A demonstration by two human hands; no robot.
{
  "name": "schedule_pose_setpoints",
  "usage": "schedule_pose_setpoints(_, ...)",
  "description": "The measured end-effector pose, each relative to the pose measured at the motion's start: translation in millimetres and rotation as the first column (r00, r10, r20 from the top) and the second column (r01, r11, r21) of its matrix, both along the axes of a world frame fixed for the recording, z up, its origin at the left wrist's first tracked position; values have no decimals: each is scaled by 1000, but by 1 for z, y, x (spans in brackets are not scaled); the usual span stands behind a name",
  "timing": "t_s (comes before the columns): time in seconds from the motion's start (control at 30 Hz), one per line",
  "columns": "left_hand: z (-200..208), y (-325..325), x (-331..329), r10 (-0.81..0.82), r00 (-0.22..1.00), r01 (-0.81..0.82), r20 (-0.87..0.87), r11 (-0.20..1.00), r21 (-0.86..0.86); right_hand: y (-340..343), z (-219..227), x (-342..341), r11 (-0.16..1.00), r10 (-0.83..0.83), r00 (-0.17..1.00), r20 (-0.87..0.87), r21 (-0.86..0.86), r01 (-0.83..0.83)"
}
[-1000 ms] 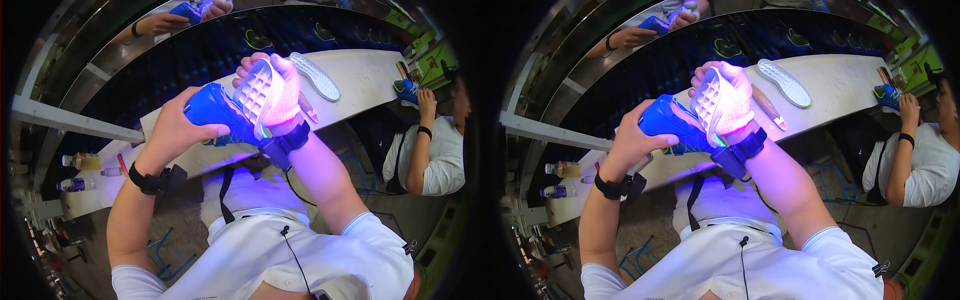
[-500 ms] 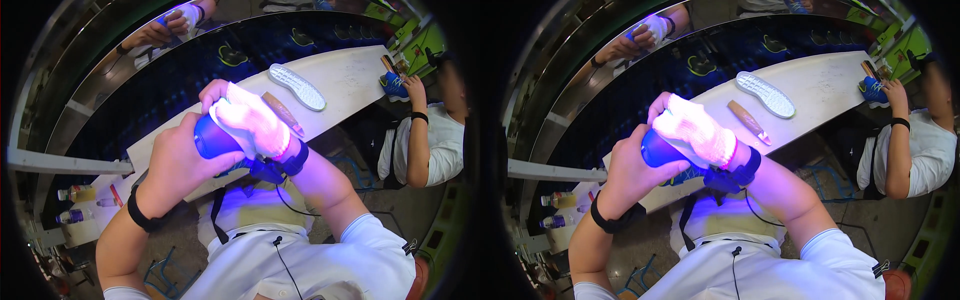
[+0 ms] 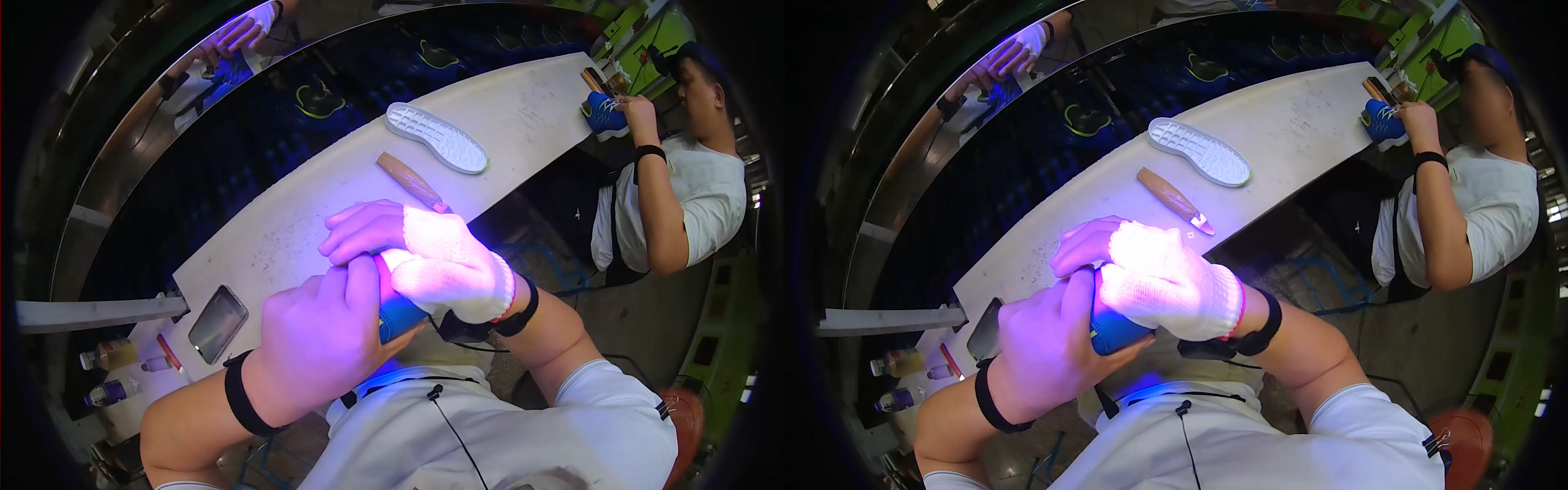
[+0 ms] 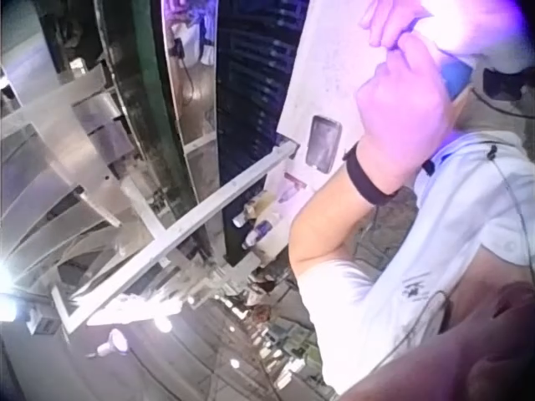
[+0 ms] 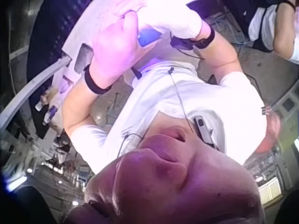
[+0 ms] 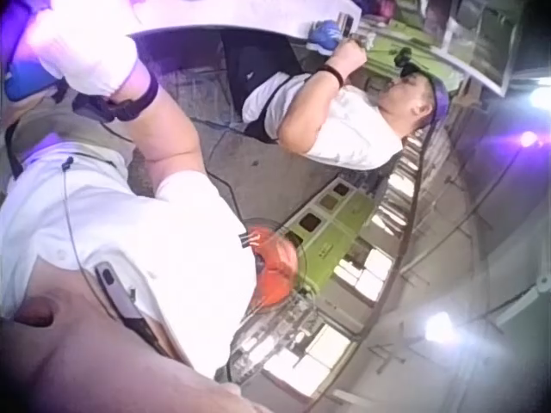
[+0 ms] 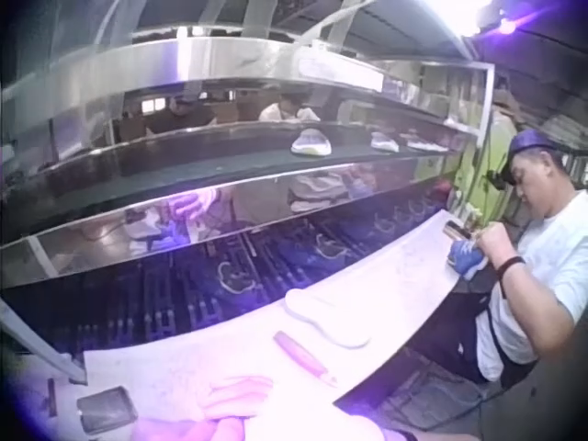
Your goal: Inspecting shoes under a blue validation light at a manufacturing workbench station.
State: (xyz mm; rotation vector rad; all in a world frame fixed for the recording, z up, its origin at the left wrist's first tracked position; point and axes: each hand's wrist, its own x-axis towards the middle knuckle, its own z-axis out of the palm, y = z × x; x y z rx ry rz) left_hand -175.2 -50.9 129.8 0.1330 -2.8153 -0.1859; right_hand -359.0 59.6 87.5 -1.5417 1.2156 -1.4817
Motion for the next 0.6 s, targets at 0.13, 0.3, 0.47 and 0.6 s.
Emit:
schedule_pose_setpoints(0.13,11,-19,17,-134,987,130,91,990,46,23,-7,19,967,-176,884,-433,-245,72)
schedule_pose_setpoints(0.3,15,-34,79,0,988,-136,152,449,883,33,-42,36,977,-188,828,-529,-15,212)
schedule_pose_setpoints(0.47,-33,-17,123,322,936,-280,145,426,861,8,-101,43,986,-131,793,-595,5,167)
schedule_pose_setpoints(0.6,-58,-12,136,544,803,-356,244,109,928,-7,-102,53,987,-87,861,-502,75,143)
